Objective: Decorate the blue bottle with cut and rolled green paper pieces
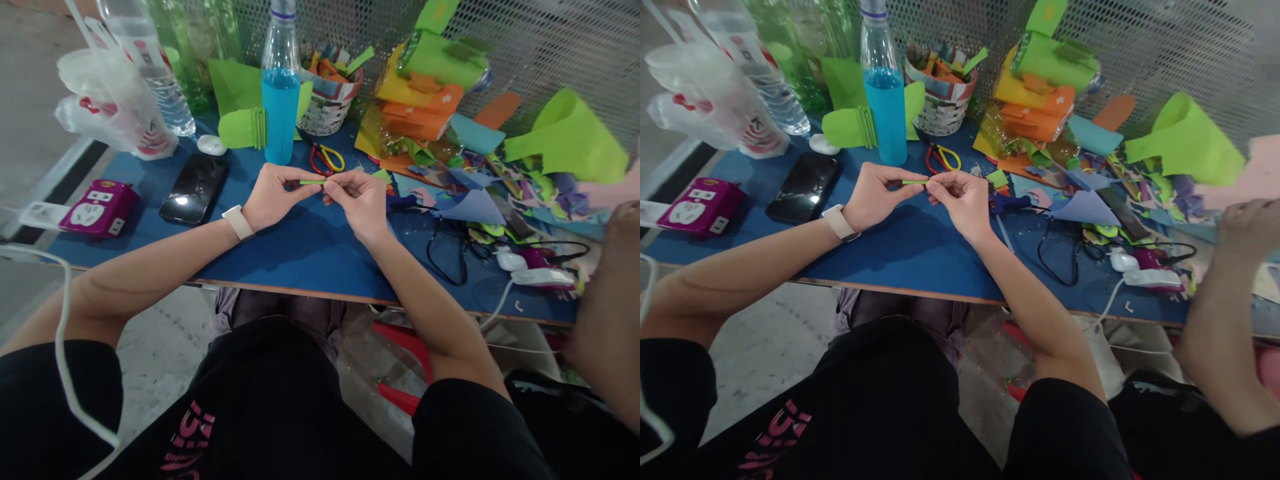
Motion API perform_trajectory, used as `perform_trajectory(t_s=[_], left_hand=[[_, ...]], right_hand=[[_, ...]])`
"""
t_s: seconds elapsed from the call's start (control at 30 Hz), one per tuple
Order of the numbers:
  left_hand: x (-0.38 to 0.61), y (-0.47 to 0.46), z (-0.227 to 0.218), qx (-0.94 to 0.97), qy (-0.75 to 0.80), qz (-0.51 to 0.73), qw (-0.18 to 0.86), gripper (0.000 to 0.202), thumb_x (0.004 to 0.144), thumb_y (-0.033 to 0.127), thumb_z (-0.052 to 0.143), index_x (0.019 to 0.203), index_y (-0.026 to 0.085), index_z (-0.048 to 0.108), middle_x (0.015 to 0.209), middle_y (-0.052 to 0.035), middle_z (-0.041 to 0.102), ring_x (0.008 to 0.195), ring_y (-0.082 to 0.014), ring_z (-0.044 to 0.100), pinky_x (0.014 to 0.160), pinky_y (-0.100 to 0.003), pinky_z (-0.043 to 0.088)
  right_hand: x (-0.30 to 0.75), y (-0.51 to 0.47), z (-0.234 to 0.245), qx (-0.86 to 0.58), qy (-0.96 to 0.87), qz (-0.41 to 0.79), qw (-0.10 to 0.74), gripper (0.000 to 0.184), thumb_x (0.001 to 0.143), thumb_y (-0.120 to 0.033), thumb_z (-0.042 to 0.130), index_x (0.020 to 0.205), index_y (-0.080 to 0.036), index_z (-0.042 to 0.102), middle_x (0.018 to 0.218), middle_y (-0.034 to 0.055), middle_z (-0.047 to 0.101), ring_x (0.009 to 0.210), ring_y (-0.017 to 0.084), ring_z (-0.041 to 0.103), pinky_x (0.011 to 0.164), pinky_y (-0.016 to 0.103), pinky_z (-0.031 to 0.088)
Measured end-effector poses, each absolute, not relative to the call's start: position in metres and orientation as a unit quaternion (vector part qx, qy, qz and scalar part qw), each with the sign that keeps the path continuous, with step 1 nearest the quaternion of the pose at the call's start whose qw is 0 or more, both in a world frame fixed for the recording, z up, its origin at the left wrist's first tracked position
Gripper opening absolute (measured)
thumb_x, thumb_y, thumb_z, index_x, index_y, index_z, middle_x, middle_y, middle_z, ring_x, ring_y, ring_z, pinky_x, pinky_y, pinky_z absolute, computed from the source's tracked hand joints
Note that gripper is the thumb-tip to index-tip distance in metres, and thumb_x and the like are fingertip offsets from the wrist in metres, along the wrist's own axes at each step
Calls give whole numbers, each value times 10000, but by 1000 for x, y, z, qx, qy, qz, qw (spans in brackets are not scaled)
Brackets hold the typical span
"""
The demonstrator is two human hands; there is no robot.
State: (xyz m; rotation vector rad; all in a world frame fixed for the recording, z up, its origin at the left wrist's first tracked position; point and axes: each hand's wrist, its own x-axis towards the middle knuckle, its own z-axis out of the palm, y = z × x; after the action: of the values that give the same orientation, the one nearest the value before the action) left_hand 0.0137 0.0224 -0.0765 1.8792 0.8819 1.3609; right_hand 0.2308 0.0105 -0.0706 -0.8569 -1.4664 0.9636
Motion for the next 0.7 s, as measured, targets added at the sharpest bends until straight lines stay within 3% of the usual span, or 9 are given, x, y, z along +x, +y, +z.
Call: perform_trajectory(t_s=[0.23, 0.47, 0.7], left_hand=[[15, 20, -71, 709, 321, 513, 362, 272, 994, 474, 936, 1075, 217, 975, 963, -106, 914, 682, -160, 698, 598, -296, 496], [16, 17, -69, 691, 352, 507, 376, 270, 978, 472, 954, 1087, 225, 975, 945, -93, 910, 671, -147, 663, 588, -288, 469], [15, 15, -68, 704, 347, 506, 357, 275, 1007, 491, 936, 1111, 240, 975, 1031, -101, 927, 784, -186, 767, 655, -299, 544]], right_hand=[[230, 9, -70, -374, -612, 402, 569, 505, 778, -736, 1025, 876, -263, 878, 745, -14, 822, 623, 154, 774, 645, 307, 708], [228, 10, -70, -371, -598, 399, 588, 473, 715, -696, 1079, 858, -282, 901, 733, -24, 823, 604, 151, 773, 633, 307, 713], [229, 9, -68, -379, -600, 396, 583, 481, 718, -697, 1076, 869, -275, 899, 727, -23, 821, 606, 160, 777, 654, 324, 731]])
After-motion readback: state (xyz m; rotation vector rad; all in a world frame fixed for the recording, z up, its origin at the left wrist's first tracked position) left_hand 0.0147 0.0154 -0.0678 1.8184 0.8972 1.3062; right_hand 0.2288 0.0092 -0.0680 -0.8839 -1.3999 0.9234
